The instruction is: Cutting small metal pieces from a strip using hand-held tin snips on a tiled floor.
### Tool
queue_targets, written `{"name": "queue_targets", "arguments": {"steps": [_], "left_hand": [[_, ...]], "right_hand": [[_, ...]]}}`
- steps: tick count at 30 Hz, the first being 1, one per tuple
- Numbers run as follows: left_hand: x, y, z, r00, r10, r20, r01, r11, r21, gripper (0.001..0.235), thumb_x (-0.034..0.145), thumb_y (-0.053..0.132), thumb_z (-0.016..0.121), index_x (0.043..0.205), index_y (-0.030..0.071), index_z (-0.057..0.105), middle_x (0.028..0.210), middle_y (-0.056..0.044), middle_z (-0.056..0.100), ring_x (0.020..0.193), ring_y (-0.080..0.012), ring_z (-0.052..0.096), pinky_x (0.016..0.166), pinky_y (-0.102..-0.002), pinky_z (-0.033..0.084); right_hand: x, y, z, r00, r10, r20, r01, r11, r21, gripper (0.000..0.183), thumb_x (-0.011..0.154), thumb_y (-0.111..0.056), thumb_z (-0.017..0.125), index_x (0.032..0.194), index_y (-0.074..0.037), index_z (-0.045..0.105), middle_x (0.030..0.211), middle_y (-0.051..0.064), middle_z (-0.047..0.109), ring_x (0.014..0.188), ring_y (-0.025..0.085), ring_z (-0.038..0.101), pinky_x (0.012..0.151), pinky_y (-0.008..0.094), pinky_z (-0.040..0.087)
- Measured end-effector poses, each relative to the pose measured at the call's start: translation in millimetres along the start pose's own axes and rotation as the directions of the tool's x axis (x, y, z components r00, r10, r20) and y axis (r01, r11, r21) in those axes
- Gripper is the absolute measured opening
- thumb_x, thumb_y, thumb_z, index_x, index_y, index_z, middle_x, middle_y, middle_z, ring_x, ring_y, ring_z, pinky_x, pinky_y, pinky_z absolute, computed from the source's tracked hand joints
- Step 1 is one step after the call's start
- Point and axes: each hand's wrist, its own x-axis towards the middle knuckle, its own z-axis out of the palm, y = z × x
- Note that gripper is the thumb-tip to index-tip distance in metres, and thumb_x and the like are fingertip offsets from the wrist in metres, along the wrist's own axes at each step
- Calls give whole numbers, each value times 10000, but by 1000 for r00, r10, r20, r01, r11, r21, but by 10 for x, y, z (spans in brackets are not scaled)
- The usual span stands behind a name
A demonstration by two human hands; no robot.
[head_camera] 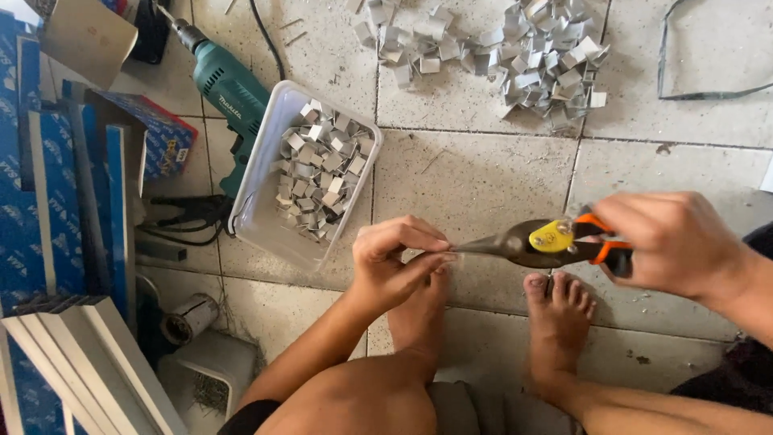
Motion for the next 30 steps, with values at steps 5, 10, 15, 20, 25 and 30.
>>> {"name": "queue_targets", "arguments": {"steps": [5, 10, 15, 20, 25, 30], "left_hand": [[43, 191, -280, 995, -31, -96, 57, 957, 285, 224, 713, -79, 778, 880, 46, 697, 894, -85, 733, 735, -164, 675, 653, -246, 555], [55, -162, -800, 957, 61, -285, 229, 449, 864, 226, 772, -59, 716, 974, 22, 654, 985, -127, 685, 912, -247, 614, 780, -346, 540], [686, -172, -594, 984, 144, -105, 29, 456, 889, 289, 815, 24, 758, 1080, 27, 642, 1015, -78, 725, 932, -216, 663, 844, -343, 526], [1748, -1112, -497, 990, -79, 114, -92, 249, 964, 229, 801, 181, 831, 935, 76, 678, 919, -60, 709, 863, -222, 637, 673, -317, 557], [2030, -1523, -418, 954, -282, 101, -85, 70, 994, 80, 765, 2, 759, 734, 54, 708, 776, -123, 709, 760, -275, 642, 515, -386, 553], [1823, -1296, -484, 990, -82, 111, -93, 199, 976, 117, 845, -14, 644, 775, 76, 666, 728, -42, 655, 640, -180, 565, 548, -298, 512]], "right_hand": [[-143, 363, 167, 991, 126, 35, -124, 990, -64, 300, 693, -226, 779, 908, -74, 635, 665, 2, 660, 454, 136, 543, 414, 275, 458], [-390, 481, 261, 961, 272, -59, -277, 953, -121, 595, 586, -173, 807, 1154, -49, 682, 968, 43, 725, 778, 206, 675, 705, 333, 553], [-601, 545, 404, 939, 344, 31, -329, 918, -221, 724, 535, -259, 814, 1220, -86, 658, 1073, 39, 737, 873, 199, 711, 779, 308, 585], [-592, 444, 401, 934, 354, 37, -343, 924, -171, 757, 507, -261, 816, 1226, -92, 652, 1122, 34, 736, 1008, 233, 711, 859, 338, 574], [-607, 502, 458, 946, 321, 38, -306, 928, -211, 894, 501, -400, 834, 1306, -75, 618, 1220, 74, 719, 1097, 250, 701, 959, 360, 570], [-434, 369, 264, 957, 289, 4, -288, 955, -68, 770, 485, -245, 826, 1201, -36, 636, 1085, 78, 725, 941, 267, 702, 863, 375, 564]]}}
